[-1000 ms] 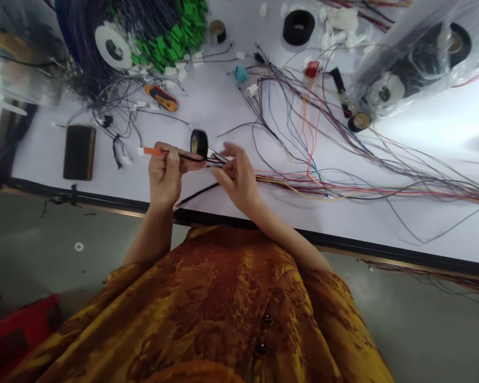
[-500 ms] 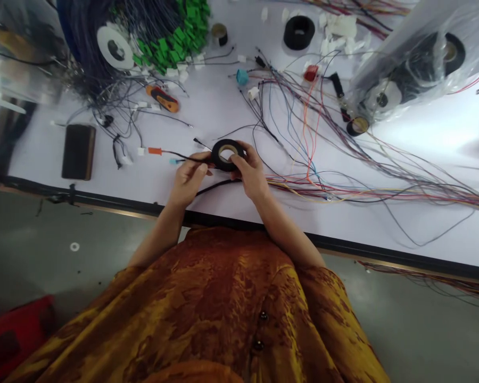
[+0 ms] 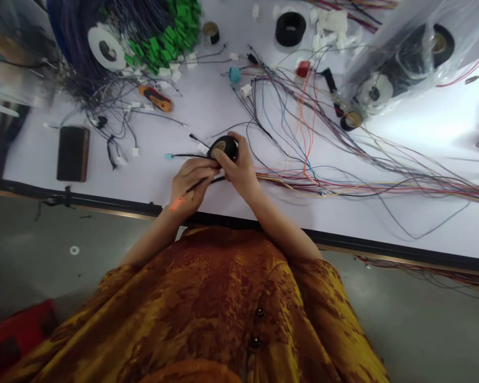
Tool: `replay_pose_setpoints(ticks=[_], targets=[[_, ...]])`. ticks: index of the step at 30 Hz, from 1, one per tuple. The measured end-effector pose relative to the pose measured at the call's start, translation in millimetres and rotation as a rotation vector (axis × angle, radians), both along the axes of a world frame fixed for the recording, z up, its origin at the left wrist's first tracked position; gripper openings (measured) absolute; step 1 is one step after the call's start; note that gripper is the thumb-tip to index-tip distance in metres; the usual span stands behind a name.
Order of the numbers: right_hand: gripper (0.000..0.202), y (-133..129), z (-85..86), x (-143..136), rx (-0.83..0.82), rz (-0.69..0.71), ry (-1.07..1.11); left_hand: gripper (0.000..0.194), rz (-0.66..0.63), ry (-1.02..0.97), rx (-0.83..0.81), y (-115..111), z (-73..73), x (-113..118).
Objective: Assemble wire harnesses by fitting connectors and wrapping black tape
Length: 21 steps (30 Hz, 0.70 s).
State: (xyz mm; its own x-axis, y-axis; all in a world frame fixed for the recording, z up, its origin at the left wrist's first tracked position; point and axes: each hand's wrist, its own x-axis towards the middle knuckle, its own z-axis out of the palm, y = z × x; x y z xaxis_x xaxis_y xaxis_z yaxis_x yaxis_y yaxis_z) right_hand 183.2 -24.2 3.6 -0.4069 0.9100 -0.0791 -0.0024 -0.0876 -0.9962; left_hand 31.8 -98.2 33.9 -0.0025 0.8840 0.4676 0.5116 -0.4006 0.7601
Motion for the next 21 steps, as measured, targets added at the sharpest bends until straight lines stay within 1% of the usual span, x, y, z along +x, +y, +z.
replay_pose_setpoints(ticks=[1,2,3,4,5,6,7,8,10,12,14,15,17,19,20,21], targets=[[0.053,5,-1.1,-4,-0.1,-0.008,0.037,0.024,0.078,-0.08,-0.007,0,-4.3,0],[0.052,7,-1.7,-6,-0.178,-0.029,0.073,0.026,0.169,-0.202,-0.042,2,-10.1,0],[0.053,8,-2.2,-6,-0.225,-0.054,0.102,0.029,0.244,-0.341,-0.099,4,-16.8,0],[0.055,6,-2.6,-6,-0.237,-0.065,0.119,0.032,0.282,-0.477,-0.175,7,-23.3,0],[0.057,2,-3.1,-4,-0.226,-0.074,0.124,0.033,0.278,-0.59,-0.264,10,-29.0,0],[0.06,-2,-3.8,-1,-0.206,-0.08,0.118,0.033,0.241,-0.667,-0.35,13,-33.4,1],[0.061,-6,-4.6,2,-0.182,-0.084,0.096,0.033,0.189,-0.704,-0.418,15,-36.1,1],[0.062,-9,-5.0,6,-0.152,-0.084,0.055,0.032,0.147,-0.711,-0.455,17,-37.3,2],[0.062,-12,-3.7,16,-0.04,-0.077,-0.092,0.03,0.117,-0.68,-0.452,20,-36.0,2],[0.066,-9,2.5,24,0.169,-0.062,-0.297,0.025,0.129,-0.623,-0.407,22,-32.9,1],[0.07,0,13.1,29,0.41,0.004,-0.487,0.021,0.113,-0.559,-0.368,23,-30.5,0],[0.067,6,19.1,29,0.511,0.071,-0.55,0.02,0.096,-0.527,-0.346,23,-30.0,-1],[0.051,18,29.9,26,0.635,0.273,-0.592,0.018,0.067,-0.465,-0.291,23,-30.0,-3],[0.032,29,37.3,19,0.669,0.473,-0.571,0.018,0.062,-0.408,-0.251,21,-31.0,-5],[0.025,33,39.7,16,0.675,0.537,-0.565,0.019,0.066,-0.382,-0.24,20,-31.9,-5],[0.02,36,41.5,13,0.685,0.571,-0.57,0.019,0.072,-0.362,-0.232,19,-33.0,-5]])
